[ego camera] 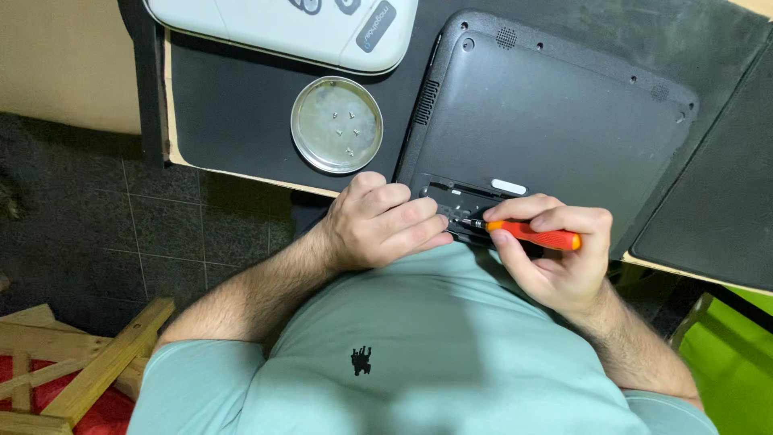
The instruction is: The person uses a screwdriver to remove screws from the back panel of a laptop. They place the removed screws into a small metal tin on the table. The person continues to unscrew and remove fasteners from the laptop casing.
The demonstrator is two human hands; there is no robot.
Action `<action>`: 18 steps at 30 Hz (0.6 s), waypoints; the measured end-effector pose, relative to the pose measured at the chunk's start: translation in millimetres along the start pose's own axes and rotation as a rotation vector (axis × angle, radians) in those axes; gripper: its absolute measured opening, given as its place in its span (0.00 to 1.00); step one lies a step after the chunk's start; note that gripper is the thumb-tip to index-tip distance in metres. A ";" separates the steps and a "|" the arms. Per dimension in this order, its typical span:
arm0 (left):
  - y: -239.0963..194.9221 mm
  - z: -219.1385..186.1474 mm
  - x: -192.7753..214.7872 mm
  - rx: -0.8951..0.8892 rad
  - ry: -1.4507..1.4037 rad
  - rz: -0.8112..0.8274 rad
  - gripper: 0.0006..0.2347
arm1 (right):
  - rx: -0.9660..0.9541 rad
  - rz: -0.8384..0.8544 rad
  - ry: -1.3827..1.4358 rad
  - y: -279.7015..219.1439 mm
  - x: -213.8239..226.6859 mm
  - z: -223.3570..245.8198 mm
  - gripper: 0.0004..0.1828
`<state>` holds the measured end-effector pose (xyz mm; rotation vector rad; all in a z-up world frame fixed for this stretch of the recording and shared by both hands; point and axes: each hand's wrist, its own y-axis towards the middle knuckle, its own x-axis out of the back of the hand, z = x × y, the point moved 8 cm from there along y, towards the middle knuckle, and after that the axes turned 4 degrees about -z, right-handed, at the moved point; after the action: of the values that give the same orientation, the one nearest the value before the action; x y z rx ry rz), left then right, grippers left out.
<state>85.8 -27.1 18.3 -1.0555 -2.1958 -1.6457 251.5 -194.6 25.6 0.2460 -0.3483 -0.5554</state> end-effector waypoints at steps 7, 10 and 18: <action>4.3 4.6 -1.2 0.003 -0.036 -0.043 0.09 | -0.007 0.003 0.035 4.9 -3.9 1.4 0.23; 3.8 5.3 -1.3 0.009 -0.041 -0.049 0.09 | -0.022 0.015 0.021 6.4 -4.0 2.0 0.22; 2.8 6.2 -3.0 0.016 -0.057 -0.043 0.10 | -0.024 0.031 0.027 8.1 -6.7 3.8 0.22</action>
<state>91.3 -22.5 16.5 -1.0713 -2.2788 -1.6328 248.5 -184.7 29.9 0.2246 -0.3189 -0.5254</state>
